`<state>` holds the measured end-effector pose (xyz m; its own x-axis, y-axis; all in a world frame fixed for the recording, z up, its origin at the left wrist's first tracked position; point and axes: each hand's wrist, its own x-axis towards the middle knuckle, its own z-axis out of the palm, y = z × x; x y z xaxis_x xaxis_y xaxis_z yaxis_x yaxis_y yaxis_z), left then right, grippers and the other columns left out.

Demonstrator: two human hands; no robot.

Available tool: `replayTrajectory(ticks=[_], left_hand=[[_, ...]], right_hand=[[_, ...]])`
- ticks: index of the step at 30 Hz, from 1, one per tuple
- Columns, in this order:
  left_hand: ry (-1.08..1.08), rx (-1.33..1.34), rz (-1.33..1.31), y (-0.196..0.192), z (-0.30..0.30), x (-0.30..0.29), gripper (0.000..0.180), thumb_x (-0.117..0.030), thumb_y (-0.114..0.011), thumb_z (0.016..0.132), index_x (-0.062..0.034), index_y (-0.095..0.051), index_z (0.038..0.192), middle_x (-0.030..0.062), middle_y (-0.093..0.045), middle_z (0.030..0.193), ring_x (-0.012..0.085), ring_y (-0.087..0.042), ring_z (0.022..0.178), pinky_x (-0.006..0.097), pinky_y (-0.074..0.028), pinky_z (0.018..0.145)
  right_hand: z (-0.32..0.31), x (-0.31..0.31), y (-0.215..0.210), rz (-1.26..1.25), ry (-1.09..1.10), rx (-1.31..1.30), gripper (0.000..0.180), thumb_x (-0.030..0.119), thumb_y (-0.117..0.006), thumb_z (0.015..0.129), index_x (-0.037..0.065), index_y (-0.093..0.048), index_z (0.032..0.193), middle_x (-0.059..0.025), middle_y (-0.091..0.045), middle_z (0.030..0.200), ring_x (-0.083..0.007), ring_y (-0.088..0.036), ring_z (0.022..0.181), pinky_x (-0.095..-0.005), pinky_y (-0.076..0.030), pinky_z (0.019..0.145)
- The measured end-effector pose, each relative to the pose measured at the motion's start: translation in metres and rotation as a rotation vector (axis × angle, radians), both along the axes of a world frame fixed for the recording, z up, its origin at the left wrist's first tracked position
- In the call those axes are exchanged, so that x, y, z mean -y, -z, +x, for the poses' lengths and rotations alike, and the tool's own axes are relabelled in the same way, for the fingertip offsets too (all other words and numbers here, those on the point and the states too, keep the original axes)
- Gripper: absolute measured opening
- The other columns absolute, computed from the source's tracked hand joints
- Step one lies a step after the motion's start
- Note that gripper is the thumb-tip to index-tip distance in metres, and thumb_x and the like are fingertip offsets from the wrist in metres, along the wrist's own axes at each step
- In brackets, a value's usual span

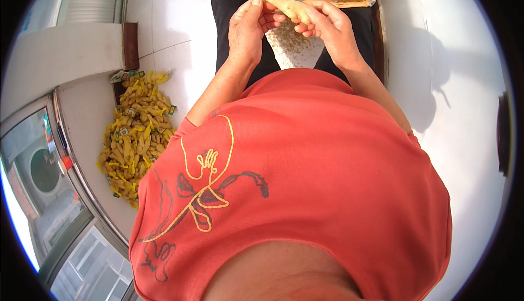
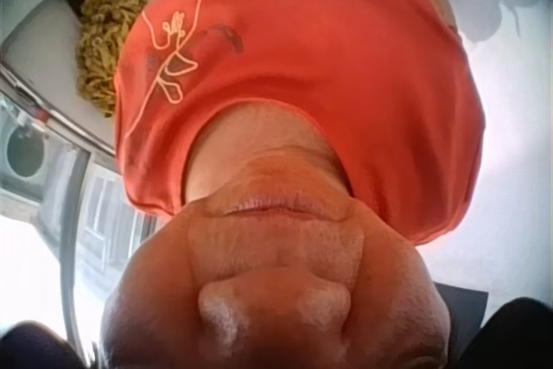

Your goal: The person peels ginger by hand, removing the skin and placing the peels on a white surface. They then tie a yellow ribbon around a small packet and place it on a red box before continuing to peel more ginger.

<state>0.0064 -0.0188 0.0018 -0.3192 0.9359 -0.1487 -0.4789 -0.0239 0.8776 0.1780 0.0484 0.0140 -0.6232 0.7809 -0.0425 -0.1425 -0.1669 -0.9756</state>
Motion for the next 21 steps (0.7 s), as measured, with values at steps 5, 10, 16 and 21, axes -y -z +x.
replayTrajectory(ticks=[5, 10, 16, 21], left_hand=[[-0.038, -0.008, 0.012, -0.006, 0.000, -0.001, 0.020, -0.020, -0.061, 0.090, -0.0020, -0.060, 0.099, 0.0050, -0.064, 0.084, 0.0119, -0.063, 0.072, 0.023, -0.049, 0.066], [-0.043, -0.202, 0.000, -0.014, 0.005, 0.003, 0.023, -0.009, -0.067, 0.085, -0.0016, -0.060, 0.106, 0.0043, -0.065, 0.086, 0.0111, -0.061, 0.071, 0.022, -0.048, 0.064], [-0.013, -0.267, 0.113, -0.014, 0.010, 0.004, 0.022, -0.003, -0.065, 0.085, -0.0001, -0.060, 0.105, 0.0120, -0.066, 0.105, 0.0123, -0.063, 0.074, 0.022, -0.048, 0.064], [-0.013, -0.247, 0.058, -0.016, 0.008, 0.002, 0.022, -0.006, -0.064, 0.086, -0.0003, -0.059, 0.107, 0.0114, -0.067, 0.101, 0.0129, -0.064, 0.074, 0.022, -0.049, 0.065]], right_hand=[[0.000, -0.001, 0.009, 0.107, 0.014, 0.001, 0.031, 0.021, -0.051, 0.097, -0.003, -0.054, 0.117, -0.0087, -0.064, 0.099, -0.0115, -0.063, 0.085, -0.0205, -0.048, 0.072], [0.004, -0.008, 0.024, -0.007, -0.044, -0.030, 0.033, 0.019, -0.051, 0.097, -0.002, -0.051, 0.122, -0.0082, -0.062, 0.106, -0.0128, -0.062, 0.095, -0.0212, -0.046, 0.078], [0.005, -0.011, 0.028, -0.186, -0.083, -0.108, 0.035, 0.017, -0.051, 0.096, 0.000, -0.048, 0.126, -0.0082, -0.060, 0.112, -0.0134, -0.059, 0.101, -0.0227, -0.045, 0.083], [0.008, -0.013, 0.028, 0.009, -0.039, -0.032, 0.033, 0.015, -0.055, 0.094, 0.000, -0.051, 0.123, -0.0082, -0.060, 0.113, -0.0121, -0.058, 0.101, -0.0228, -0.045, 0.084]])
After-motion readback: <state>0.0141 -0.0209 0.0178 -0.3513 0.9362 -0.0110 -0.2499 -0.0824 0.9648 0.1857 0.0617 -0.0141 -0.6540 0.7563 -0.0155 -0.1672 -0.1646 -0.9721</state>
